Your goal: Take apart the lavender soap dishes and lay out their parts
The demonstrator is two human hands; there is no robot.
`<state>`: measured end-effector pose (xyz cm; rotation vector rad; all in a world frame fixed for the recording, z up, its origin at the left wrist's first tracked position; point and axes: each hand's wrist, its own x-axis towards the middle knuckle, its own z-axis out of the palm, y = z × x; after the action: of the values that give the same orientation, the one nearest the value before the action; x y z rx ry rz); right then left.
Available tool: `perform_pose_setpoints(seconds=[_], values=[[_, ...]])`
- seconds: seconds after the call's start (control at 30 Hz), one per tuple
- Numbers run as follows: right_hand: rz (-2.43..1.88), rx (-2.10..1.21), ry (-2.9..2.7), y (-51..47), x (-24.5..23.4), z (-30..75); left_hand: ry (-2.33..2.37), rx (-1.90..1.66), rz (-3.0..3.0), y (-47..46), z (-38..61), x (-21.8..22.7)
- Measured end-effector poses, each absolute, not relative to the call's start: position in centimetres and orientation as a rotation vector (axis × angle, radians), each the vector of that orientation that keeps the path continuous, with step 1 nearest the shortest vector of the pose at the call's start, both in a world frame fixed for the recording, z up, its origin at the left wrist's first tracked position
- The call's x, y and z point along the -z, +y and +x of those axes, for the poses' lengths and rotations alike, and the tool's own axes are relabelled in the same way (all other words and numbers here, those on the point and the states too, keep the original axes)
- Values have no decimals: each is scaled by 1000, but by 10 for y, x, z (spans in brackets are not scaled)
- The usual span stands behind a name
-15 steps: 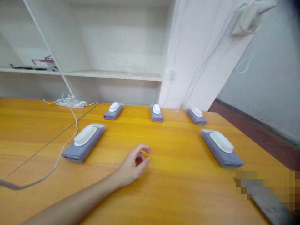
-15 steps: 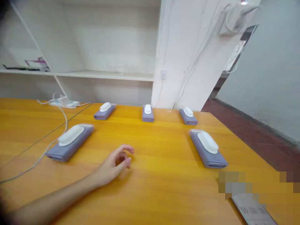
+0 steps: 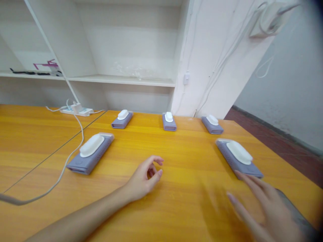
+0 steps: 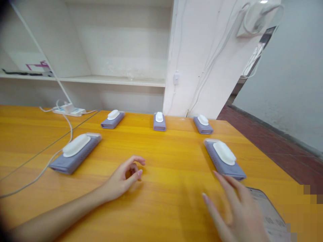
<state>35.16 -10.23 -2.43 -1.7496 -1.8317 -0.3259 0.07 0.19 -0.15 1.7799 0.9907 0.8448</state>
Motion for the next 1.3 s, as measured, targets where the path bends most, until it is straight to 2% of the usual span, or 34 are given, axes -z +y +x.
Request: perform_pose_setpoints(seconds=[0.07,0.23,0.57,0.73,0.9,1.3], values=[[-1760,182,-2012,-75,18,307,999,-844,1806,1,0,2],[-1716,108,-2195,-2,20,237,1013,-827,1875,-2,1,-1],[-1833,254,-1983,113,23,204,965,-854,2075,-4,3,0],[-1717,396,-2108,140,19,193,952,-833,2144,-5,2,0],[-1790,283,-2161,158,23,193,935,-814,2183,-7,2,-1],[-1649,295,-2086,135,20,191,947,-806,2186,-7,2,-3]])
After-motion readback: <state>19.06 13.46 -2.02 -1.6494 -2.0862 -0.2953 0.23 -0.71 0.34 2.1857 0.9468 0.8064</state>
